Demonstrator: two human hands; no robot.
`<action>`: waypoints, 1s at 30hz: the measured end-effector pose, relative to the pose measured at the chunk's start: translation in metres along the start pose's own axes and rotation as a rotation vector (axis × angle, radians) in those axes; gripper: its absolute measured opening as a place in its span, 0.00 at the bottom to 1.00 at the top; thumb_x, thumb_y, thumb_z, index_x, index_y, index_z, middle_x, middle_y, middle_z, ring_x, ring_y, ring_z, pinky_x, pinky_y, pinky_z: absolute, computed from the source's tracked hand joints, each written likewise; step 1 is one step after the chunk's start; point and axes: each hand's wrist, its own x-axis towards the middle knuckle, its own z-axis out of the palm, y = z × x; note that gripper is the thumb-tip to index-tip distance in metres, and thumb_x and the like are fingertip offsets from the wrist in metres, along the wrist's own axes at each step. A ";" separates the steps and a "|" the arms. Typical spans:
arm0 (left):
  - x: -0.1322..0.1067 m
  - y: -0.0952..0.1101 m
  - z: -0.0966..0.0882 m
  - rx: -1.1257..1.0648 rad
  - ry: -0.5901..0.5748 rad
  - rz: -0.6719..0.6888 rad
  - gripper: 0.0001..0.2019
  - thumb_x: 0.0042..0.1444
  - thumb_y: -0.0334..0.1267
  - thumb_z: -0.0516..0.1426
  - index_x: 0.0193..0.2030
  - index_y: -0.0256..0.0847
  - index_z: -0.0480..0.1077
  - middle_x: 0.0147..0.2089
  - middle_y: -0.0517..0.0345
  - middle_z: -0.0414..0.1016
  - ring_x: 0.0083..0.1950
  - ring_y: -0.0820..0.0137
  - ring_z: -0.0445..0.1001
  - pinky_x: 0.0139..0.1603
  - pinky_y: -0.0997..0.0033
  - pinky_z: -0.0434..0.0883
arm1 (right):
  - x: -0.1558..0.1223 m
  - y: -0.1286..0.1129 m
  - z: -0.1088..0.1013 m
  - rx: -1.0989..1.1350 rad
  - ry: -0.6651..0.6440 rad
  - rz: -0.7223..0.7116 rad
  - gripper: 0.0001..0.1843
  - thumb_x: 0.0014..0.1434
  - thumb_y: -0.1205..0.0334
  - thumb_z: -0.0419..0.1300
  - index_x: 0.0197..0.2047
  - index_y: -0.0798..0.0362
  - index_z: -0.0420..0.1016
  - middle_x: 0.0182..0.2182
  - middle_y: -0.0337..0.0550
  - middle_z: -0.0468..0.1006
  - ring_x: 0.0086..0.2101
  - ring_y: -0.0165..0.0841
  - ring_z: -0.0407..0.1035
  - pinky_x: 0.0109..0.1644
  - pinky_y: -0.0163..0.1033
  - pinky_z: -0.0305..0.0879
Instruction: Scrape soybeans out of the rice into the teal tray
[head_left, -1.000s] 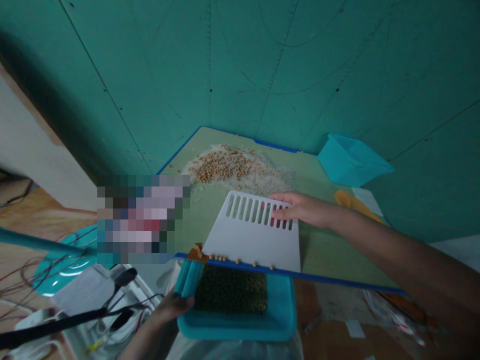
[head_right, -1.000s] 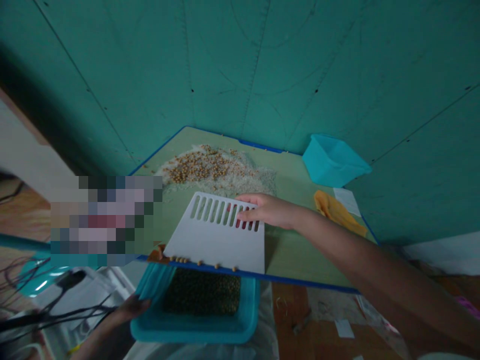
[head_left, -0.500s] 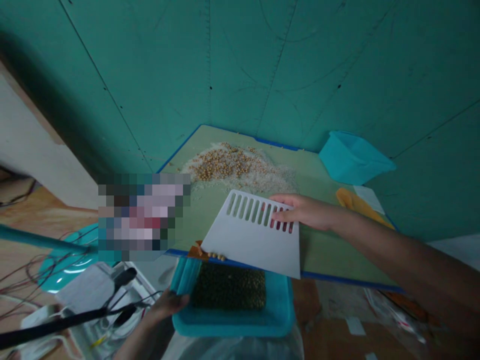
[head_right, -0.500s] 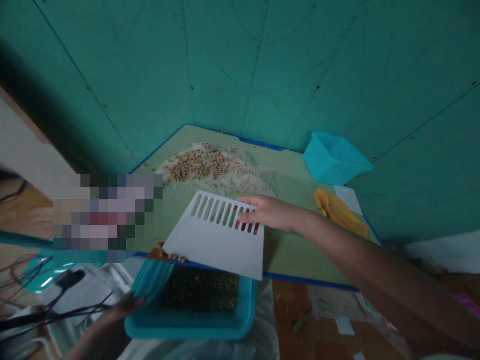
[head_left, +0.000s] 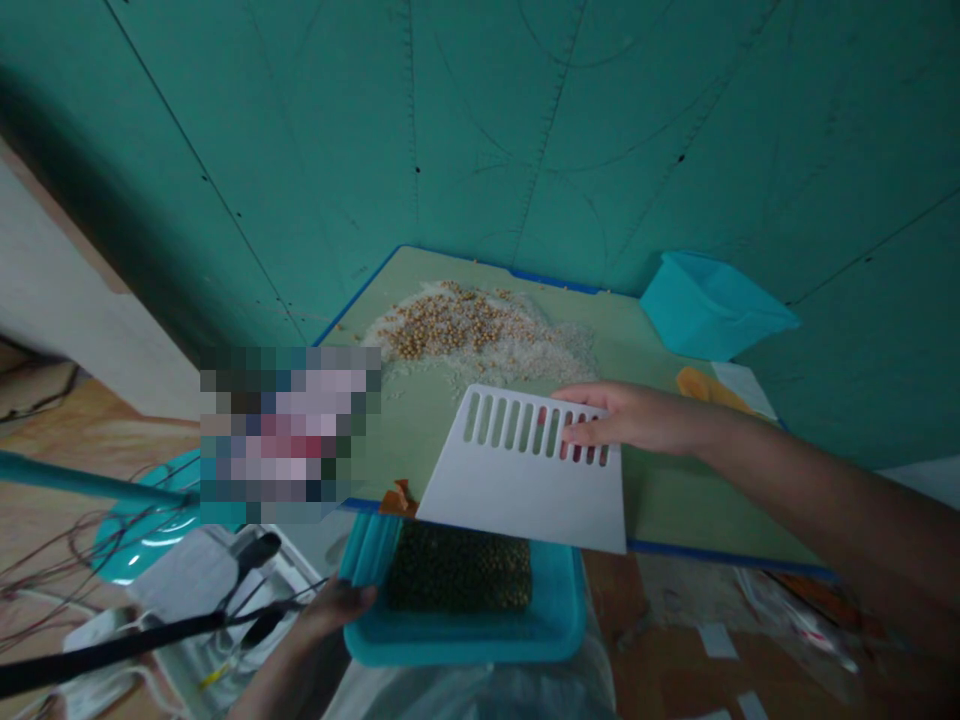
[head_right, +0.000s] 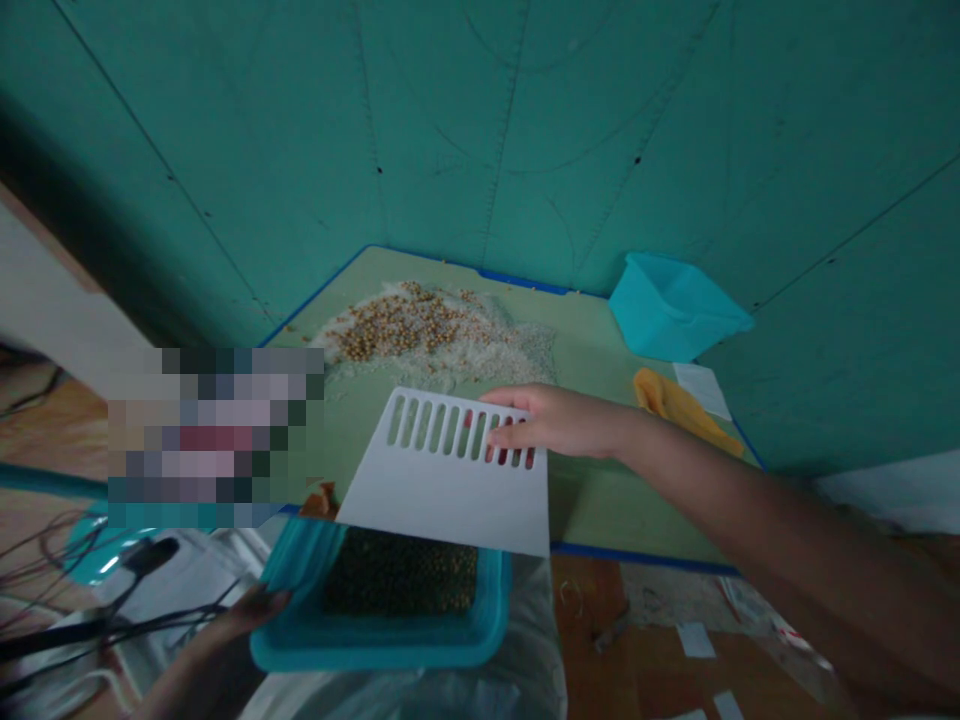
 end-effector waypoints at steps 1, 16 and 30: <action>-0.005 0.001 0.006 0.002 0.022 0.009 0.34 0.23 0.45 0.72 0.45 0.53 0.76 0.14 0.66 0.77 0.52 0.41 0.73 0.58 0.50 0.65 | -0.003 -0.002 0.000 -0.011 0.003 0.003 0.18 0.50 0.57 0.64 0.44 0.52 0.72 0.34 0.40 0.79 0.31 0.30 0.73 0.33 0.35 0.68; 0.015 -0.008 -0.024 0.120 0.090 0.003 0.37 0.23 0.37 0.70 0.50 0.44 0.74 0.22 0.54 0.81 0.60 0.40 0.63 0.56 0.56 0.67 | -0.028 -0.010 -0.062 -0.018 0.546 -0.099 0.17 0.48 0.56 0.66 0.42 0.47 0.74 0.32 0.40 0.80 0.29 0.34 0.73 0.32 0.40 0.68; 0.023 -0.010 -0.026 0.146 0.107 0.000 0.35 0.26 0.33 0.68 0.48 0.51 0.74 0.25 0.58 0.82 0.59 0.38 0.64 0.62 0.43 0.56 | -0.033 0.016 -0.046 -0.023 0.316 0.061 0.21 0.47 0.56 0.66 0.46 0.50 0.74 0.32 0.39 0.80 0.29 0.32 0.73 0.33 0.36 0.67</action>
